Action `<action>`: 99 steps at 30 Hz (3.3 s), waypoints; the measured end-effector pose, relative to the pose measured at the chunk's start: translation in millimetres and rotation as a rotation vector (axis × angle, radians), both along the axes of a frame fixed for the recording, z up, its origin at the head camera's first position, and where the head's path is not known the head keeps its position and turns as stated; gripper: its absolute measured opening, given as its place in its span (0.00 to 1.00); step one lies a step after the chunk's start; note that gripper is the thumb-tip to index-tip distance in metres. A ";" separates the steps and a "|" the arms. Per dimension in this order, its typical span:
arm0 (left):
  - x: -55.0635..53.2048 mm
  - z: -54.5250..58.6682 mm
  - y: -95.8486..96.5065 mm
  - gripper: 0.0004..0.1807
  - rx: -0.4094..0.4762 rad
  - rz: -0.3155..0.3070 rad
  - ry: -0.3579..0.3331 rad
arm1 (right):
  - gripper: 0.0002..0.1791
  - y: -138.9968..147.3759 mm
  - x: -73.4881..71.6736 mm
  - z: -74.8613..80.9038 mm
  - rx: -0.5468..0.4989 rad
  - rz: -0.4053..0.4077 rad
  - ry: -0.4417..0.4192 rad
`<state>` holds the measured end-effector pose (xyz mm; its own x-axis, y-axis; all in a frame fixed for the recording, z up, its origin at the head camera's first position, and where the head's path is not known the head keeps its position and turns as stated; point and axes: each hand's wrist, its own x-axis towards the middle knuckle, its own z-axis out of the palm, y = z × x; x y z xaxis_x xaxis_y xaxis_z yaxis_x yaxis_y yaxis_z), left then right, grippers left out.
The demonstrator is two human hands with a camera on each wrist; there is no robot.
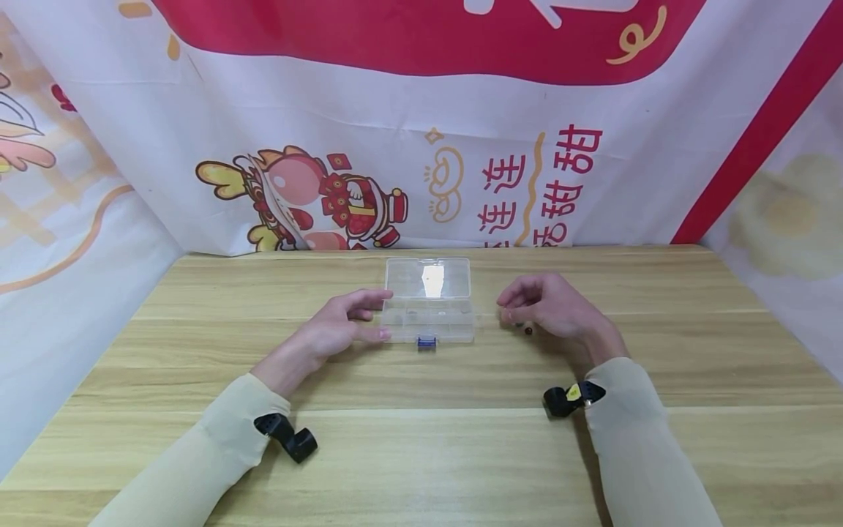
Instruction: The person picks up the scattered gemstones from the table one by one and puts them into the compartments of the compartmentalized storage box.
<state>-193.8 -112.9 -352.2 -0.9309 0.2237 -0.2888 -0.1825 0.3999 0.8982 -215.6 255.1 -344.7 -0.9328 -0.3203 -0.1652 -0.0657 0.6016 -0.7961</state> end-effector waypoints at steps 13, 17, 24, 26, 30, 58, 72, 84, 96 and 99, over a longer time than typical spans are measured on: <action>0.2 0.2 0.6 0.36 0.004 0.007 -0.004 | 0.15 -3.6 -1.0 -0.3 0.007 -0.009 0.003; 0.6 0.4 0.9 0.37 0.005 0.005 0.002 | 0.15 -6.0 -0.2 1.1 0.004 -0.004 -0.006; 1.3 1.5 1.1 0.37 0.010 0.003 0.007 | 0.16 -9.6 0.0 2.1 0.011 0.003 -0.015; 1.0 1.2 0.9 0.37 0.009 0.002 0.004 | 0.14 -10.3 -0.1 1.9 0.016 0.001 -0.016; 0.9 0.8 0.7 0.36 0.003 0.003 0.000 | 0.12 -12.0 -0.5 1.6 0.024 -0.005 -0.017; 0.8 0.2 -0.5 0.37 0.014 0.001 0.008 | 0.14 -29.4 3.6 12.5 0.042 0.054 0.001; 0.8 -0.6 0.3 0.36 0.005 0.005 0.009 | 0.12 -33.3 4.5 14.1 0.025 0.073 0.005; 2.1 0.2 0.6 0.36 -0.006 0.010 0.004 | 0.11 -38.2 5.9 15.3 0.034 0.093 0.019; 2.5 0.6 1.0 0.36 -0.006 0.018 0.001 | 0.09 -41.3 3.9 12.4 0.045 0.123 0.037; 2.0 -0.1 0.9 0.35 -0.006 0.020 0.000 | 0.08 -41.8 3.8 12.4 0.045 0.124 0.032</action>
